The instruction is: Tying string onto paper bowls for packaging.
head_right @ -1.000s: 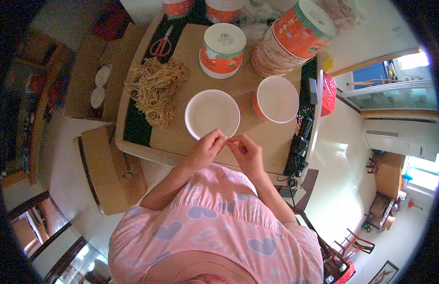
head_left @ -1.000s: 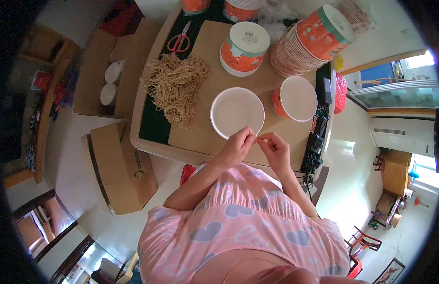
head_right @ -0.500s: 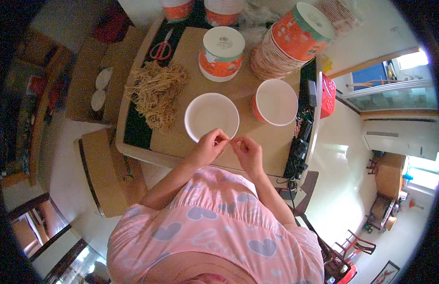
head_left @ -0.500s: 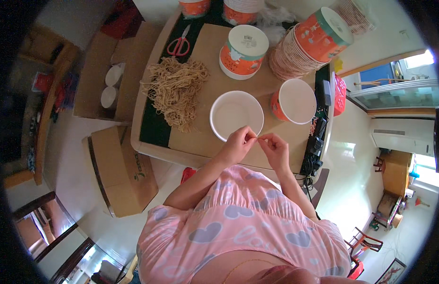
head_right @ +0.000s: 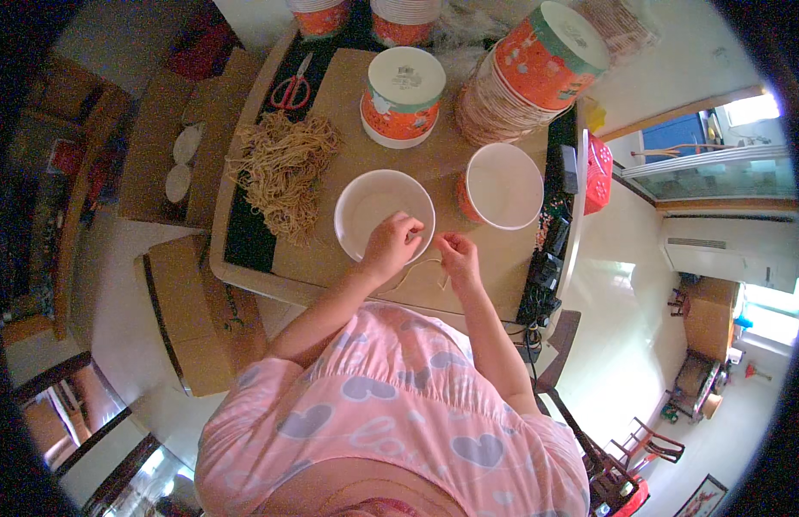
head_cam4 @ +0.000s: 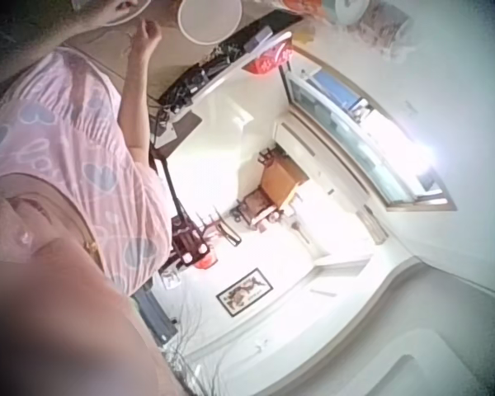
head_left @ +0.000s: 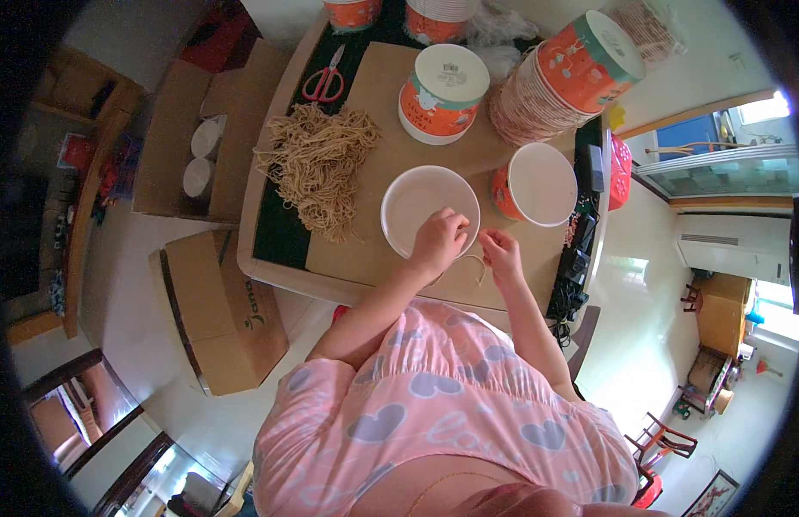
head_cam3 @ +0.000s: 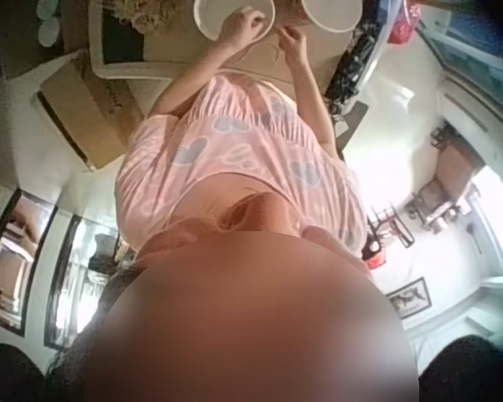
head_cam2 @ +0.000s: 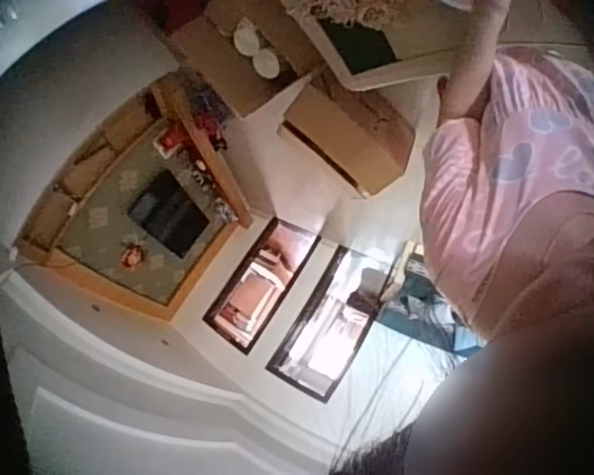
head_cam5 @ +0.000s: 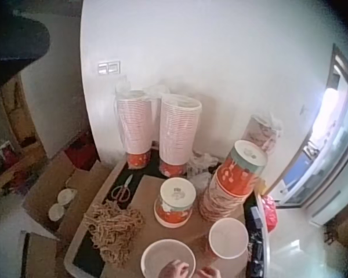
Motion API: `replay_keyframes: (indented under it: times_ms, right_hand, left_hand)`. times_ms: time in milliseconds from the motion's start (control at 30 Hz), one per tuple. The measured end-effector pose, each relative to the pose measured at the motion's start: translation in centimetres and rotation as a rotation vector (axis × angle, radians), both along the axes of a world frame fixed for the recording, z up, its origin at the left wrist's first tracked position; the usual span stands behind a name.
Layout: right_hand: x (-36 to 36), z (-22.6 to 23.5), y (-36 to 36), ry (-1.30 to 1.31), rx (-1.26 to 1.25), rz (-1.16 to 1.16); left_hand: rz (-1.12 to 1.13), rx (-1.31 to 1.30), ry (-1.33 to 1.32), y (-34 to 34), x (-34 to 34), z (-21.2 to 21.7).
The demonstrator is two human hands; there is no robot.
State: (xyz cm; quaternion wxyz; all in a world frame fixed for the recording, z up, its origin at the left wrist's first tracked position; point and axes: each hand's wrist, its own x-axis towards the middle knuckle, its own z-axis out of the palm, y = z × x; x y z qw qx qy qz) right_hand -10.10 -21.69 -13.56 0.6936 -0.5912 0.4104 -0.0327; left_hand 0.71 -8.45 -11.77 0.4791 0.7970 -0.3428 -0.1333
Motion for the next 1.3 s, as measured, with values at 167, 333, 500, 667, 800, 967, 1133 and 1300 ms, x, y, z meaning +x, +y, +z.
replay_keyframes:
  times_ms: [167,333,500,667,800,967,1133,1300]
  right_hand:
    - [0.1,0.4,0.3,-0.045,0.163,-0.023]
    - [0.4,0.5,0.5,-0.048,0.146,-0.016]
    - [0.4,1.0,0.5,-0.046,0.104,0.018]
    - [0.0,0.6,0.0,-0.080,0.267,0.005]
    - [-0.3,0.3,0.0,-0.108,0.326,0.006]
    - [-0.9,0.0,-0.4,-0.166,0.510,-0.067]
    - [-0.5,1.7,1.1,-0.154,0.140,-0.074]
    - [2.6,6.3,3.8,-0.293,-0.312,0.028]
  left_hand:
    - [-0.003,0.029,-0.019,0.0,-0.2,-0.1]
    - [-0.019,0.022,-0.061,0.0,-0.2,0.2]
    - [-0.047,0.031,-0.109,0.0,-0.2,0.8]
    - [-0.022,0.012,-0.095,0.0,-0.4,0.2]
    - [-0.015,0.020,-0.081,0.1,-0.4,0.3]
    - [-0.027,0.015,-0.086,0.4,-0.4,1.6]
    - [-0.161,0.315,0.048,1.4,-0.5,3.8]
    - [0.062,0.085,0.089,3.2,2.9,5.8]
